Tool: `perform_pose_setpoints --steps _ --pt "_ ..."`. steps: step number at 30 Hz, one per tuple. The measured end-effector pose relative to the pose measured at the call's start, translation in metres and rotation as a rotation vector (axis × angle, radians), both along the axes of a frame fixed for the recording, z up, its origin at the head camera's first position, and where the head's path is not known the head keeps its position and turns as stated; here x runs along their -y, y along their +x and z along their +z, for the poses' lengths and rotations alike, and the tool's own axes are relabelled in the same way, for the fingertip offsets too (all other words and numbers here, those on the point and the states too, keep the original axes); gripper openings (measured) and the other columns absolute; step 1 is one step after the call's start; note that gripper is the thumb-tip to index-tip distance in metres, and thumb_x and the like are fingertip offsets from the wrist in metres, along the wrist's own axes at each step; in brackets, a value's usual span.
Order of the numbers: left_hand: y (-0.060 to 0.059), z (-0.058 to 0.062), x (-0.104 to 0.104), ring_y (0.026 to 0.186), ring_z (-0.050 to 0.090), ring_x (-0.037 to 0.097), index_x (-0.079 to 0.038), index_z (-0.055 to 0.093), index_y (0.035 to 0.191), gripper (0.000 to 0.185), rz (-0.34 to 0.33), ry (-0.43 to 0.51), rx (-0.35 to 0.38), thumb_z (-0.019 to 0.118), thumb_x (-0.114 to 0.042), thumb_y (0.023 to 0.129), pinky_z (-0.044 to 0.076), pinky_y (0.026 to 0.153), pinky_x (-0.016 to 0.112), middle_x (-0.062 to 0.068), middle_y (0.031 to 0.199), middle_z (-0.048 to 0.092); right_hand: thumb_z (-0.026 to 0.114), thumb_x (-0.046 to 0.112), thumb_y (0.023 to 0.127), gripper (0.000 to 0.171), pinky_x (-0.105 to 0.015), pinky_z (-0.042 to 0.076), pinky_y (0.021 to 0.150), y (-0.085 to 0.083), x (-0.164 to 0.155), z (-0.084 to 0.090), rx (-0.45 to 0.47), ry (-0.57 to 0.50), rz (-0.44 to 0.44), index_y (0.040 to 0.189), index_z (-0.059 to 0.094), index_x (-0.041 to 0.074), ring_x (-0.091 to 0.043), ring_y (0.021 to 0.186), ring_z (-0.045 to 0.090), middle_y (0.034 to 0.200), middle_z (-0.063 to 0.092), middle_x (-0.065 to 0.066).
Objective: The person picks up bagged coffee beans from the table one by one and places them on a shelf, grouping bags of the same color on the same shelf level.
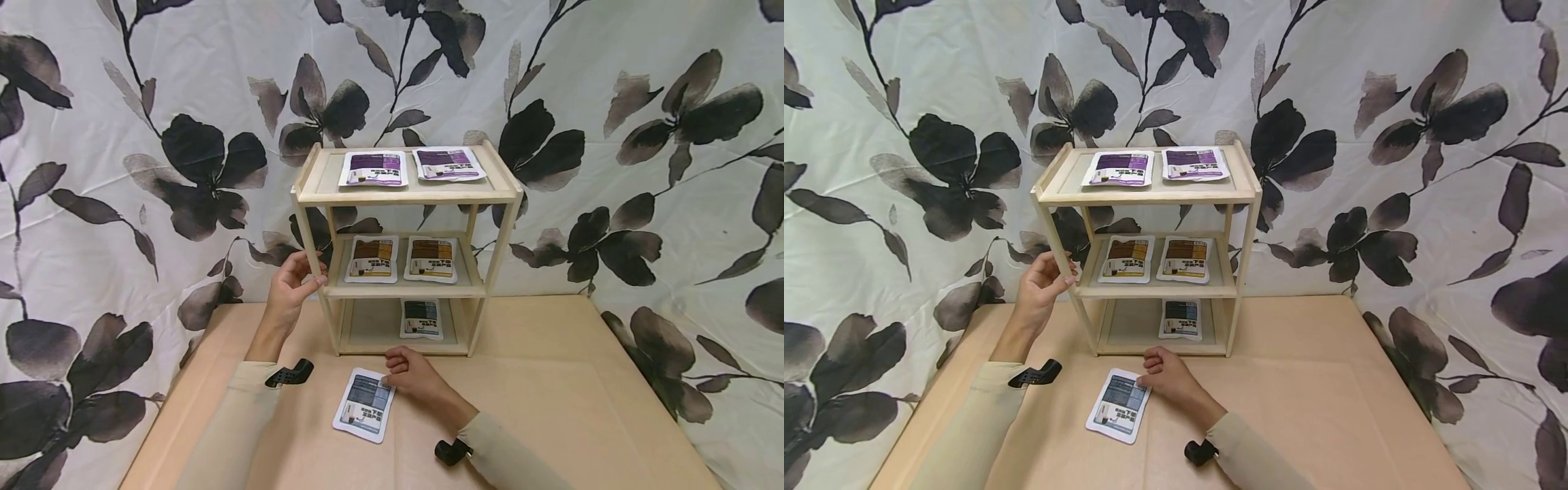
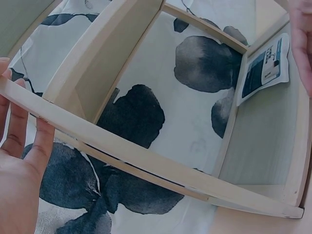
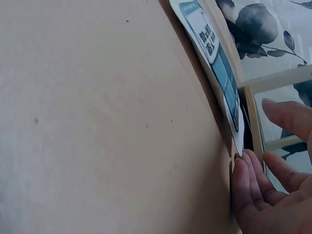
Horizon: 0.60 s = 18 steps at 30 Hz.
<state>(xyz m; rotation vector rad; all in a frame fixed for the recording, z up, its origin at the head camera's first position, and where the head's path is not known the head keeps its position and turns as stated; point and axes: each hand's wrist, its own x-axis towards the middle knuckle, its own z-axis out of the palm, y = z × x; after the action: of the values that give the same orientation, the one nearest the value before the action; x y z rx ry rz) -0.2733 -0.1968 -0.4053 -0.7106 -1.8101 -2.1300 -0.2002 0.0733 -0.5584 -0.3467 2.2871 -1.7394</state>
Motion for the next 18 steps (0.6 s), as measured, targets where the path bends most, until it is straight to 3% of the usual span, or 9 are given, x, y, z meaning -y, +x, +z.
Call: perform_pose_setpoints --steps 6,11,14,18 --pt "-0.001 -0.001 0.0 0.101 0.062 0.021 -0.001 0.061 0.126 0.041 -0.004 0.001 0.011 0.067 0.014 0.088 0.056 0.087 0.025 0.022 0.109 0.062 0.086 0.01 0.079 0.056 -0.036 0.052 0.09 0.003 0.008 0.001 -0.083 0.121 0.044 0.127 0.061 -0.005 -0.032 0.106 0.06 0.119 0.063 -0.02" --pt "0.0 -0.001 0.0 0.102 0.062 0.021 -0.002 0.061 0.127 0.041 -0.011 -0.01 0.005 0.066 0.014 0.089 0.055 0.088 0.025 0.014 0.109 0.065 0.089 0.012 0.076 0.051 -0.029 0.048 0.083 0.006 0.011 0.0 -0.178 0.267 0.087 0.121 0.067 0.0 -0.018 0.095 0.055 0.108 0.061 -0.009" --pt "0.0 -0.001 0.0 0.102 0.062 0.02 -0.002 0.061 0.127 0.041 -0.008 -0.013 0.003 0.065 0.014 0.089 0.055 0.088 0.024 0.007 0.107 0.066 0.088 0.009 0.077 0.047 -0.025 0.046 0.079 0.008 0.013 -0.001 -0.186 0.269 0.101 0.119 0.068 0.001 -0.015 0.09 0.055 0.102 0.063 -0.005" --pt "0.001 -0.001 -0.001 0.102 0.062 0.026 -0.011 0.065 0.123 0.043 0.004 -0.004 0.002 0.066 0.015 0.088 0.055 0.088 0.024 0.011 0.106 0.065 0.086 0.005 0.077 0.046 -0.025 0.048 0.078 0.009 0.014 0.0 -0.187 0.252 0.108 0.12 0.069 0.003 -0.015 0.087 0.058 0.099 0.068 -0.002"
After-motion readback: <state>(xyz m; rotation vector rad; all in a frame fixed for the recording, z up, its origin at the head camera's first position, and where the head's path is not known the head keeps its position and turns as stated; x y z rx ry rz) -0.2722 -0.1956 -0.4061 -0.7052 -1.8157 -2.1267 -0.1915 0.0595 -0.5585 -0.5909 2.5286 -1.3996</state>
